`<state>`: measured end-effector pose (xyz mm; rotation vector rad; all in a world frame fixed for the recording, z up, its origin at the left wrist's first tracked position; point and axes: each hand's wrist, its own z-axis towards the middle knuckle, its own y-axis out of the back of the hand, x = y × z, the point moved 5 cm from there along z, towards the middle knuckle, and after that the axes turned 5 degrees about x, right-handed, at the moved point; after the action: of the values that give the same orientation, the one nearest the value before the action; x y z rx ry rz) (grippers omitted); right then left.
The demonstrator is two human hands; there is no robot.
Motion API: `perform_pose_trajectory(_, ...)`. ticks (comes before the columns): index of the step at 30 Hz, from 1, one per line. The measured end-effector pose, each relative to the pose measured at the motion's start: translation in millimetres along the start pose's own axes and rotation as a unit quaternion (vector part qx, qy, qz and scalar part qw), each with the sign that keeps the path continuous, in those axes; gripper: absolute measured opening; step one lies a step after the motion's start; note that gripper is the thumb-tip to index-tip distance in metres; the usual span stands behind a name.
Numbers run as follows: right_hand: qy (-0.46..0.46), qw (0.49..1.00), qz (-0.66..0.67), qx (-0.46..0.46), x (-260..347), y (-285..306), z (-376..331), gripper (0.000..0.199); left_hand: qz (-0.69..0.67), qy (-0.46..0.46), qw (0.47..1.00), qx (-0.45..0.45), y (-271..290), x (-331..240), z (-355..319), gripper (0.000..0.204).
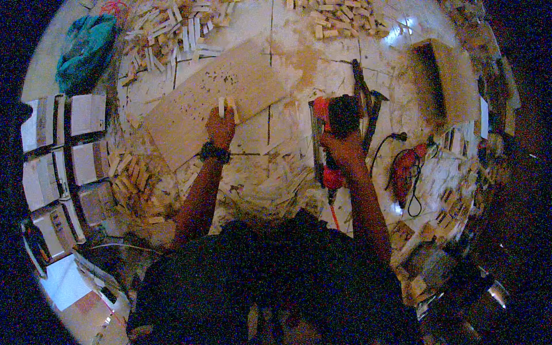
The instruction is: The person sits on the floor and repeatedly picks up small wooden blocks, places them on a flat board, and fastens them using a red pneumatic nail gun. The person continues this process, creating a growing assembly of blocks on the board.
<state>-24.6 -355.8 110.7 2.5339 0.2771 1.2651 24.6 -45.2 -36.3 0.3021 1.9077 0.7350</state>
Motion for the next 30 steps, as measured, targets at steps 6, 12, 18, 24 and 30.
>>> perform_pose_trajectory(6,0.005,1.0,0.022,0.003,1,-5,3,0.039,0.008,-0.093,0.994,-0.056,14,0,-7,0.036)
perform_pose_trajectory(12,0.017,0.999,0.028,0.005,0,-5,4,0.041,0.052,-0.013,0.998,-0.041,17,-18,-18,0.039)
perform_pose_trajectory(18,0.018,1.0,0.01,0.007,-5,-3,6,0.041,-0.009,-0.041,0.999,-0.019,24,-12,-8,0.031)
perform_pose_trajectory(24,0.014,0.999,-0.035,-0.007,-1,-2,5,0.039,0.024,-0.053,0.997,-0.043,28,0,-7,0.026)
perform_pose_trajectory(30,0.013,1.0,0.013,0.0,4,-5,1,0.038,-0.029,0.064,0.997,0.01,26,3,-2,0.046)
